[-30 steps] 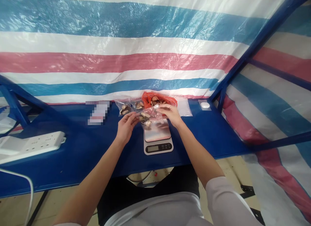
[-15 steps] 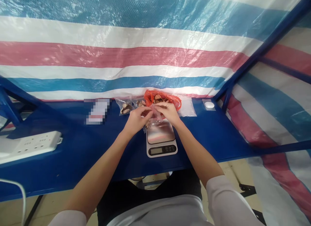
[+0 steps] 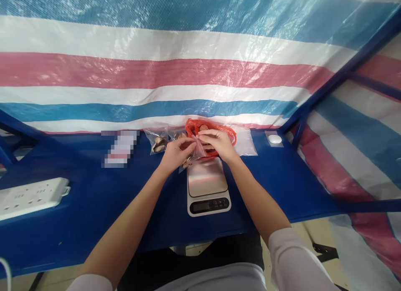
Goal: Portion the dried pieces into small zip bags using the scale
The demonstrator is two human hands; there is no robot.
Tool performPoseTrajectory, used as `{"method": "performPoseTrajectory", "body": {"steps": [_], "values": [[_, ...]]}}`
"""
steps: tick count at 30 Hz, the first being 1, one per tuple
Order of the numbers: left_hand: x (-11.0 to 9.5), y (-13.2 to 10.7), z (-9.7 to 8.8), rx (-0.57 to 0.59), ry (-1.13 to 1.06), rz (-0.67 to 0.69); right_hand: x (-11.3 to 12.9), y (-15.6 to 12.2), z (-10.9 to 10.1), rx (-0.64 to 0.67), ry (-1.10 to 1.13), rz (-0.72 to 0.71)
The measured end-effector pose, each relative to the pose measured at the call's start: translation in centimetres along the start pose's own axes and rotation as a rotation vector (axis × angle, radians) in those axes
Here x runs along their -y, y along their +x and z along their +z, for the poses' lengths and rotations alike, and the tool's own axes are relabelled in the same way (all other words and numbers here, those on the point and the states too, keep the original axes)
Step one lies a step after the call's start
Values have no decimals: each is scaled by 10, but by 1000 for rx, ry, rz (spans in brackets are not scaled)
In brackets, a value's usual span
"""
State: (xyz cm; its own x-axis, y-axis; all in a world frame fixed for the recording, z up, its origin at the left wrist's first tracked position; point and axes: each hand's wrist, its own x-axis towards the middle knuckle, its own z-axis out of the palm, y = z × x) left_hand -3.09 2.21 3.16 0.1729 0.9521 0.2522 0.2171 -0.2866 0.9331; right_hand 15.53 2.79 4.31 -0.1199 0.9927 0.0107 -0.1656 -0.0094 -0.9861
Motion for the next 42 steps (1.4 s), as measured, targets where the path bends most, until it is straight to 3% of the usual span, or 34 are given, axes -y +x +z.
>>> {"method": "performPoseTrajectory", "body": {"steps": [6,12,20,31,42], "values": [[5,-13,9,-72,-213,-106,-3,-8,0,-31,62,-50],[6,-16,15,-104,-140,32,-7,-13,0,-49,109,-82],[13,-21,17,-136,-158,50,-15,-15,5,-107,178,-33],[4,-22,15,-120,-30,127,-16,-20,4,-58,9,-1],[1,-17,10,-28,61,128,-15,-23,-2,26,-366,-174]]}}
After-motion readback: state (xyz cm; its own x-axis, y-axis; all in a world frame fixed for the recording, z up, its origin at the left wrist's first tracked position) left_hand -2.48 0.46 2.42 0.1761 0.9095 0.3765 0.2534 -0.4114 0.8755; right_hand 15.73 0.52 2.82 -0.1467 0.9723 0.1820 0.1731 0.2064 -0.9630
